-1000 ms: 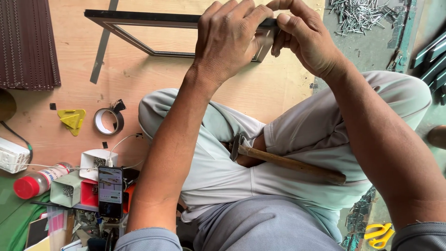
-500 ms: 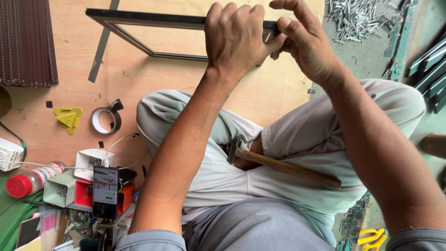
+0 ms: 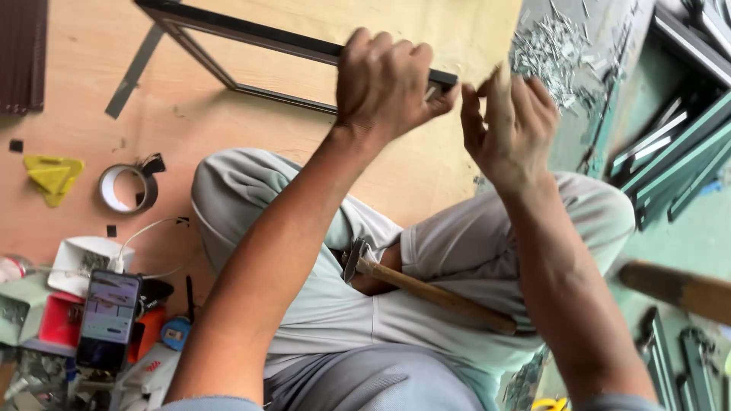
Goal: The recorder is shown assembling a black picture frame by fitting corners and hammering small nails.
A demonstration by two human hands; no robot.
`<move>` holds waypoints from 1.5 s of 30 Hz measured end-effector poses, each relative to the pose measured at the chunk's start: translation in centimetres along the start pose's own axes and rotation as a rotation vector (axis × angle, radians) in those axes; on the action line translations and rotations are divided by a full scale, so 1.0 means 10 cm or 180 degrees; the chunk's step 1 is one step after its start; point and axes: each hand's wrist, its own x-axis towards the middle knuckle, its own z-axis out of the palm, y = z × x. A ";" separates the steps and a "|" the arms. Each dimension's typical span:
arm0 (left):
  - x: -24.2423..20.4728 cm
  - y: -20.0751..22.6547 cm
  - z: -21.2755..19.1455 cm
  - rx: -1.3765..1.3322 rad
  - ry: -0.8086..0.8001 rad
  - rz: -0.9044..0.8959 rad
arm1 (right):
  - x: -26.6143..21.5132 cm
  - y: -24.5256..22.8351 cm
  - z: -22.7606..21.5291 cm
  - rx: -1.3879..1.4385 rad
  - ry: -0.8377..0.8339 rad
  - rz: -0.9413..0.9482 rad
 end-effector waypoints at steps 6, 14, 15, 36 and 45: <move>0.01 0.01 -0.17 -0.0078 0.0510 0.0014 | -0.06 0.12 0.20 0.0269 0.0395 -0.0165; 0.00 0.02 -0.19 0.0192 0.0425 0.0111 | -0.24 1.57 0.71 -0.0200 -0.0595 0.0992; -0.01 0.03 -0.17 0.0188 0.0431 0.0153 | -0.31 1.71 0.74 -0.0220 -0.0574 0.1023; -0.05 0.07 0.21 -0.0453 0.0365 -0.0019 | -1.33 2.18 2.69 0.0250 -0.2902 0.2242; 0.05 0.18 -0.05 -0.0195 0.0720 -0.0007 | -1.48 2.73 1.35 -0.0207 -0.2553 0.3202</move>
